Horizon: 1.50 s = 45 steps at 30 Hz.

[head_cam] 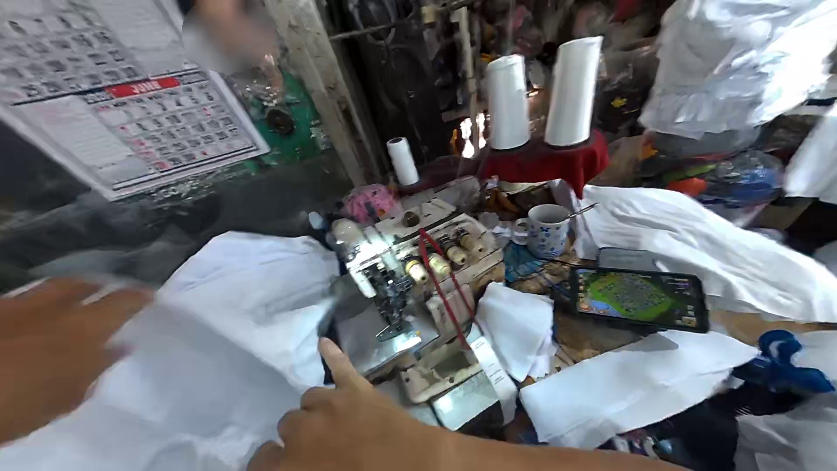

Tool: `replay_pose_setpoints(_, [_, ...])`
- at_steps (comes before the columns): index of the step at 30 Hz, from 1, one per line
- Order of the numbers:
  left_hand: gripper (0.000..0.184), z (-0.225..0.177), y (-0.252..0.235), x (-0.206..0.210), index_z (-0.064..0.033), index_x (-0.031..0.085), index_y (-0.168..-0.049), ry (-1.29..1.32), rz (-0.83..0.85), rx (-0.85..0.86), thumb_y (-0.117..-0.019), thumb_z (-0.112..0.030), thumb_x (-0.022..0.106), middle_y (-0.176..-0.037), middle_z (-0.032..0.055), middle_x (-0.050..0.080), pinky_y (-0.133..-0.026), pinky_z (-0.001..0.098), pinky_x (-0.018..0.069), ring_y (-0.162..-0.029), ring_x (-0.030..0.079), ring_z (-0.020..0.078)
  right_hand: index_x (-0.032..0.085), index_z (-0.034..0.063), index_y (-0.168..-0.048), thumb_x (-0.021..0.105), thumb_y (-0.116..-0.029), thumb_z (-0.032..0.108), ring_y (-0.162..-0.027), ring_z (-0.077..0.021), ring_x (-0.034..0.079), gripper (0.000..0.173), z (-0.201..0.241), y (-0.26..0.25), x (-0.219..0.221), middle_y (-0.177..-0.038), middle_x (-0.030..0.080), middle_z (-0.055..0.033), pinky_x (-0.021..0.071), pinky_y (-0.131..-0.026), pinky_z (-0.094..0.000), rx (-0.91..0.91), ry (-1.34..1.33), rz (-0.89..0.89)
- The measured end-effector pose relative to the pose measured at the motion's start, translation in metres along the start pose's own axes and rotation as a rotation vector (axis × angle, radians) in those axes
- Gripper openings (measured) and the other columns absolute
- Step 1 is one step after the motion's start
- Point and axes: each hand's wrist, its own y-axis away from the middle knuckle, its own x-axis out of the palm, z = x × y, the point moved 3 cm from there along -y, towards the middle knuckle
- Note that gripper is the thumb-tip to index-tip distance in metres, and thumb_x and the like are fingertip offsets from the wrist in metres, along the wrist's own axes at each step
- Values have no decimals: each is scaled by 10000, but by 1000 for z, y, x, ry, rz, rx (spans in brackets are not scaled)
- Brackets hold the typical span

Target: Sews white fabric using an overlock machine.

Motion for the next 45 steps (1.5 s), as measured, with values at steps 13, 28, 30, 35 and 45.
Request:
replay_pose_setpoints(13, [120,-165,-94,109,-182,707,-879,657,-467,17,-933,-273,651,-841,-45,650,-743,496,510,-754,624,137,646,112,-797,560,-1031,366,-569,-216,612,357,-51,103,8,-622,582,-42,459,-492,-427,253,-182,-142])
replay_pose_setpoints(28, [420,-206,-13,110,-164,702,-1302,783,-440,84,-1046,-395,463,-1289,129,632,-948,583,437,-1187,570,329,712,143,-1035,673,-981,265,-759,-161,700,139,-33,200,-1,-902,706,-27,580,-588,-381,544,-151,-301])
replay_pose_setpoints(30, [359,-195,-2,95,-120,710,-1259,870,-423,83,-1023,-351,570,-1307,133,647,-1016,538,484,-1234,594,294,698,162,-990,688,-967,322,-664,-149,675,162,-45,228,-13,-796,679,8,555,-520,-398,613,-22,-212])
replay_pose_setpoints(35, [301,-210,9,59,-82,708,-1173,966,-548,25,-994,-305,612,-1198,90,667,-965,431,531,-1163,619,207,693,164,-1061,754,-870,285,-686,-217,689,234,-80,238,-28,-811,686,-7,556,-544,-461,723,177,27])
replay_pose_setpoints(45, [346,-351,22,62,-172,677,-1326,1421,-200,256,-981,-173,660,-1250,71,624,-643,251,603,-790,664,73,618,141,-1194,634,-1028,291,-567,-15,587,225,-73,273,-56,-960,728,71,512,-480,-194,713,-406,-376])
